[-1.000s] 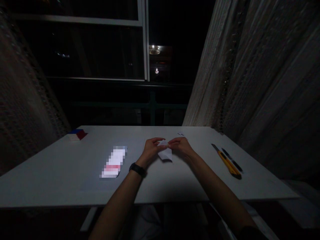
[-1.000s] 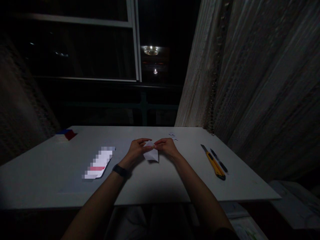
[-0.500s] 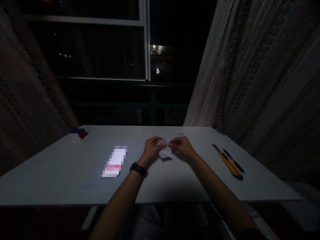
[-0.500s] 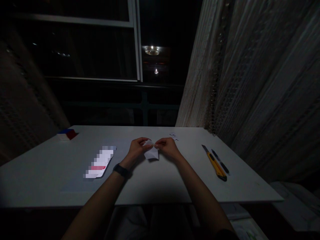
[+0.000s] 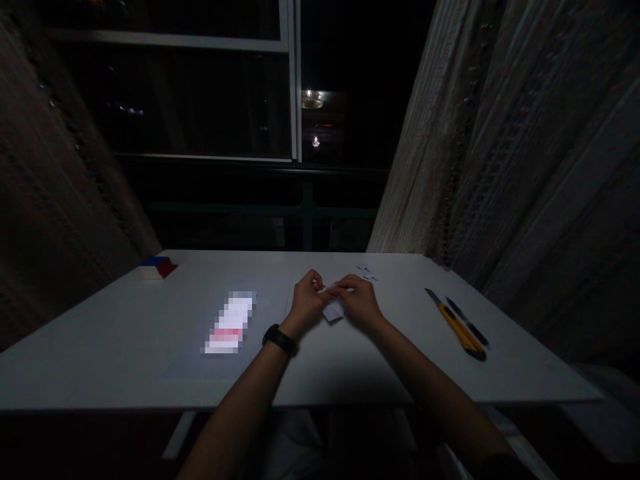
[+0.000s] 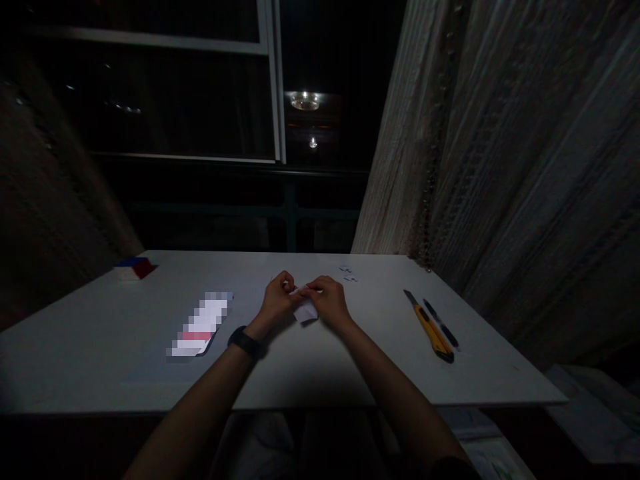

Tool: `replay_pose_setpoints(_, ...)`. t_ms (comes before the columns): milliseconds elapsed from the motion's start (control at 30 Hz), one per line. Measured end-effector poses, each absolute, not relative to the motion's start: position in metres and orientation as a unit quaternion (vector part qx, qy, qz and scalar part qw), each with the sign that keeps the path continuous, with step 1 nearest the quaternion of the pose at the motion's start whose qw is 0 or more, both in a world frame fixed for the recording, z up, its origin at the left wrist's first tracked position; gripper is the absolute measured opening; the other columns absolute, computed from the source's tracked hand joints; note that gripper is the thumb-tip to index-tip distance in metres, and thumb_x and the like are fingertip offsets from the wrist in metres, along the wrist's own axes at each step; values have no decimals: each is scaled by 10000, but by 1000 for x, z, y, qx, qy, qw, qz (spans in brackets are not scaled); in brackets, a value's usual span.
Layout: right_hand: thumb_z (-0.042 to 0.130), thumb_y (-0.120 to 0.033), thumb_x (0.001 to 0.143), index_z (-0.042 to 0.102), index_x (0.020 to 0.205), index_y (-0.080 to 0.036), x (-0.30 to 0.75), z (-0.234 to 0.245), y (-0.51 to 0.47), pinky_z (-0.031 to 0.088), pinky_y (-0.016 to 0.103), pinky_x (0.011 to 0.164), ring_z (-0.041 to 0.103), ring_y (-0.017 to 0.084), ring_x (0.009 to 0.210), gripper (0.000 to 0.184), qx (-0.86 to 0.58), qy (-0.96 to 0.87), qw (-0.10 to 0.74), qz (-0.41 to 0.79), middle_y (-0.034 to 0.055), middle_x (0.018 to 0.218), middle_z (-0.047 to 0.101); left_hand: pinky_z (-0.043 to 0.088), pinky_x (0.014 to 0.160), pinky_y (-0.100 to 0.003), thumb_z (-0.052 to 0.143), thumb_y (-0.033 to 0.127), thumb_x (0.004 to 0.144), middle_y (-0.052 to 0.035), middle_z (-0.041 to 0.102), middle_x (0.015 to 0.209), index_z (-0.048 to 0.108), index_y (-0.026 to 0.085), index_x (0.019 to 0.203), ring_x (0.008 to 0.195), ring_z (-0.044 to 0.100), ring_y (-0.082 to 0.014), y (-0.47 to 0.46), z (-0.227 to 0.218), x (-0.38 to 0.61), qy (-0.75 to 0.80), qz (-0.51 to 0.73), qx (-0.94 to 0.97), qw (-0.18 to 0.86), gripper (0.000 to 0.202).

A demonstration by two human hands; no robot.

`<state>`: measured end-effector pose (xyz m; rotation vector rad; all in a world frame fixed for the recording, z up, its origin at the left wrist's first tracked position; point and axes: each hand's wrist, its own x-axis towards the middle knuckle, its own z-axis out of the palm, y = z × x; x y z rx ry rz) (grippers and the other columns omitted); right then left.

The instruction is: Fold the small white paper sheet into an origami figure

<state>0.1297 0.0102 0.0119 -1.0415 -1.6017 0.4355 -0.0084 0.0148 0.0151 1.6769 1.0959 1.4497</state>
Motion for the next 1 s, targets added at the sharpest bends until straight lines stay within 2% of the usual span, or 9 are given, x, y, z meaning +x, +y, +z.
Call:
replay_pose_setpoints(233, 705, -274, 621, 659, 537, -222, 134, 15, 9, 408, 316, 660, 549, 185, 647, 109, -429, -681, 554, 211, 27, 595, 602, 217, 408, -161, 722, 299, 510, 95, 402, 504, 384, 189, 653, 426, 323, -39, 13, 16, -8, 384, 520, 635, 423, 383)
replay_pose_setpoints(467, 716, -289, 593, 685, 589, -202, 135, 18, 6, 412, 324, 663, 567, 199, 655, 93, -427, -665, 553, 264, 45, 628, 626, 247, 426, -162, 695, 245, 514, 89, 429, 519, 396, 184, 651, 451, 368, -48, 12, 16, -9, 371, 506, 648, 433, 335)
replay_pose_setpoints(633, 712, -285, 592, 662, 547, -204, 134, 16, 7, 410, 317, 642, 548, 183, 617, 105, -426, -667, 558, 252, 33, 591, 599, 258, 429, -163, 695, 233, 512, 81, 449, 524, 415, 178, 659, 462, 388, -55, 14, 13, -9, 372, 506, 654, 422, 321)
replay_pose_setpoints(800, 711, -288, 577, 610, 469, -201, 135, 13, 10, 398, 297, 602, 523, 163, 581, 172, -429, -652, 585, 220, 10, 531, 547, 315, 443, -170, 702, 236, 522, 52, 515, 563, 430, 175, 690, 495, 470, -81, 12, 13, -6, 355, 501, 653, 444, 326)
replay_pose_setpoints(1000, 708, -292, 575, 644, 576, -165, 130, 12, 9, 408, 269, 555, 540, 148, 547, 142, -418, -625, 583, 306, 15, 565, 608, 283, 402, -158, 740, 256, 510, 67, 519, 505, 441, 177, 731, 423, 465, -75, 15, 11, -8, 367, 498, 639, 457, 381)
